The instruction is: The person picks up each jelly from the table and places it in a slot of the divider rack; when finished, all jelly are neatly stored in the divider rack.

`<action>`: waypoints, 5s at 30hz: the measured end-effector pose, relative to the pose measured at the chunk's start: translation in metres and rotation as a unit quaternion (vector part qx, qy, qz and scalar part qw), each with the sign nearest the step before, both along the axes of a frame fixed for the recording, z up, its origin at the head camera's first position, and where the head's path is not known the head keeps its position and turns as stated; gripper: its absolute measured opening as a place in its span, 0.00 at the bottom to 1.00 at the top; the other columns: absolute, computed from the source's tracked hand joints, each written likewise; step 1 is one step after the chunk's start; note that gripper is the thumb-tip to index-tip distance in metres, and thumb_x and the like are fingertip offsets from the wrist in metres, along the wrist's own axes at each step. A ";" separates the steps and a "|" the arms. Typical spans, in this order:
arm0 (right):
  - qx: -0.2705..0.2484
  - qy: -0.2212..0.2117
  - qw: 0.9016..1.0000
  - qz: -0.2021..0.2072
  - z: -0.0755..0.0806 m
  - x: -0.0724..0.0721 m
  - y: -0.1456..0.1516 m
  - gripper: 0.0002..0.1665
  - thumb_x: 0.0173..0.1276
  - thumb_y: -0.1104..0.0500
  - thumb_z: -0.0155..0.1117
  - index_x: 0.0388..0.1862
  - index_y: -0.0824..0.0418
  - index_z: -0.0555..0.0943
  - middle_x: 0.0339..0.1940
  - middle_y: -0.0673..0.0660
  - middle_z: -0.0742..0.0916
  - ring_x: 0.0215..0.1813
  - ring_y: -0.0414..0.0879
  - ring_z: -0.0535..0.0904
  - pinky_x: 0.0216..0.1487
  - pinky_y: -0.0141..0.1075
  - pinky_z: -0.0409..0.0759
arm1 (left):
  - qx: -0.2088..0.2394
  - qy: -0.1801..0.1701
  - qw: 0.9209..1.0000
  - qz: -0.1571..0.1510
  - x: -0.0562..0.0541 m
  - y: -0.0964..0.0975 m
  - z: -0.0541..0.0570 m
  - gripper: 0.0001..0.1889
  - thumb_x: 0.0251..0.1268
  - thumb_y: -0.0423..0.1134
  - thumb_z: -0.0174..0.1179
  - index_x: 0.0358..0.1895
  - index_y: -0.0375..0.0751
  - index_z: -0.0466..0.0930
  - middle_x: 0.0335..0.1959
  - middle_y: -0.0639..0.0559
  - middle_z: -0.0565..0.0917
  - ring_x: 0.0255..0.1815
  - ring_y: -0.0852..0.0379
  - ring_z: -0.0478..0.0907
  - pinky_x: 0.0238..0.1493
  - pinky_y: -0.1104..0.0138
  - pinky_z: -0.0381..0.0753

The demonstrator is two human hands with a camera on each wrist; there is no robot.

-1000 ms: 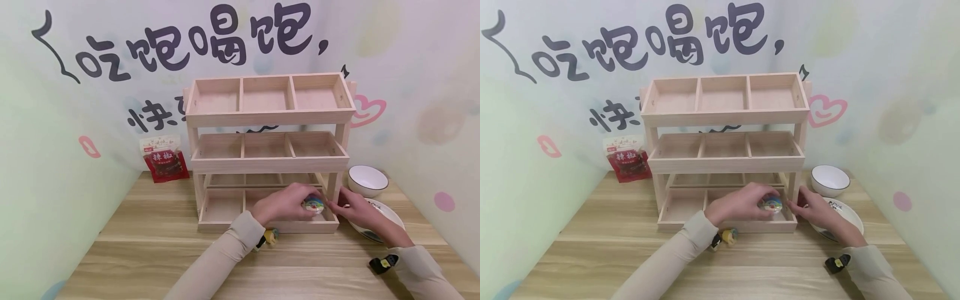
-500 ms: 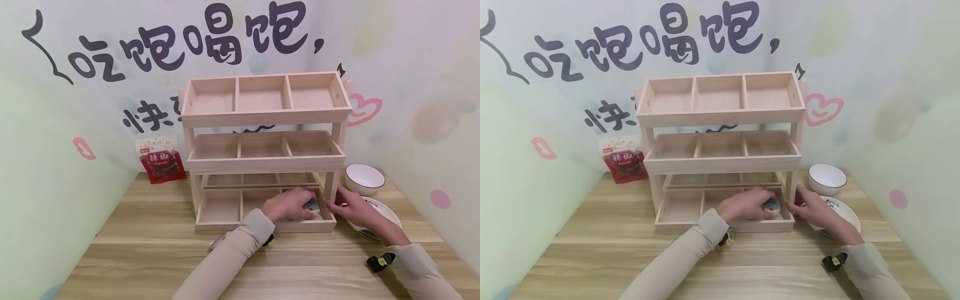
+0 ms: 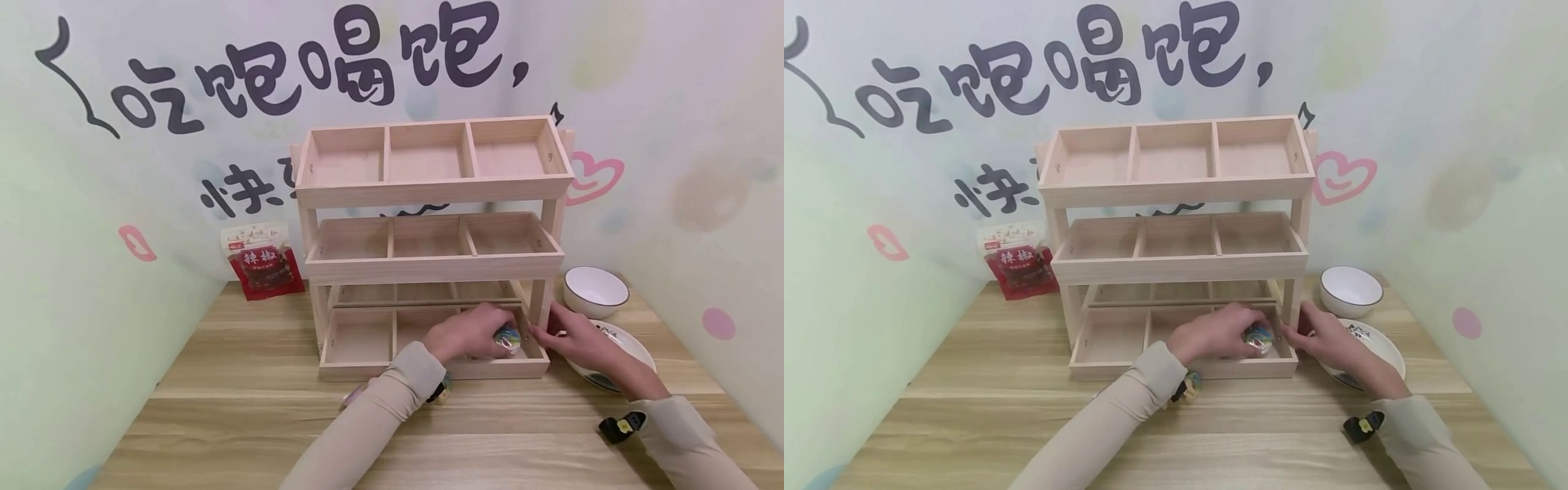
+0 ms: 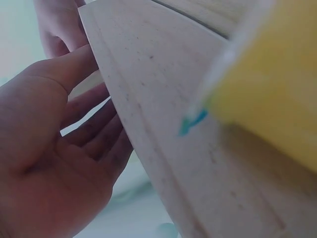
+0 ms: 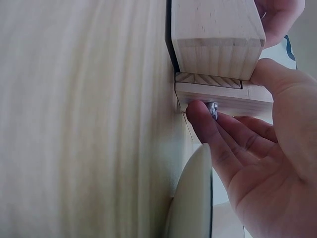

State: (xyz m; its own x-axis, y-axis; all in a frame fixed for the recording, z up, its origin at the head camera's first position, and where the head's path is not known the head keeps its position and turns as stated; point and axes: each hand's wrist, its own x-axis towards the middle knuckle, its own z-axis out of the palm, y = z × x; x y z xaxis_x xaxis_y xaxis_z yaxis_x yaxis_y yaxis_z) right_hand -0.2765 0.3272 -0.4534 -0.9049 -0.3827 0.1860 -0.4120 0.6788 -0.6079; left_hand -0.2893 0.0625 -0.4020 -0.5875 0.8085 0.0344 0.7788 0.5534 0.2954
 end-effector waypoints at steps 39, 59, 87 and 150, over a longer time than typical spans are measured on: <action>-0.012 -0.008 1.000 0.001 -0.003 0.001 0.002 0.31 0.80 0.54 0.70 0.72 0.68 0.72 0.45 0.58 0.92 0.44 0.38 0.87 0.40 0.33 0.86 | -0.004 -0.016 1.000 0.003 -0.004 -0.002 -0.004 0.18 0.77 0.45 0.68 0.63 0.46 0.84 0.50 0.56 0.87 0.45 0.64 0.79 0.46 0.75 0.74; -0.011 -0.013 1.000 0.011 0.002 0.001 -0.003 0.32 0.80 0.55 0.69 0.74 0.67 0.70 0.45 0.57 0.92 0.43 0.38 0.86 0.39 0.33 0.85 | 0.052 0.001 0.997 0.048 0.020 -0.035 0.006 0.26 0.79 0.51 0.66 0.73 0.48 0.79 0.69 0.56 0.85 0.66 0.61 0.82 0.67 0.68 0.81; -0.002 0.000 1.000 0.001 -0.001 0.001 -0.001 0.33 0.80 0.53 0.69 0.75 0.67 0.69 0.46 0.57 0.90 0.43 0.37 0.85 0.40 0.33 0.85 | 0.097 0.064 0.993 0.012 0.093 -0.133 -0.025 0.12 0.76 0.40 0.70 0.58 0.45 0.88 0.52 0.54 0.87 0.45 0.61 0.84 0.50 0.79 0.79; -0.006 -0.007 1.000 -0.001 0.000 0.002 -0.002 0.34 0.81 0.52 0.68 0.75 0.68 0.69 0.49 0.60 0.90 0.44 0.38 0.85 0.41 0.33 0.85 | 0.022 0.094 0.995 0.001 0.097 -0.133 -0.025 0.22 0.69 0.58 0.74 0.58 0.53 0.86 0.50 0.64 0.90 0.44 0.72 0.84 0.48 0.74 0.83</action>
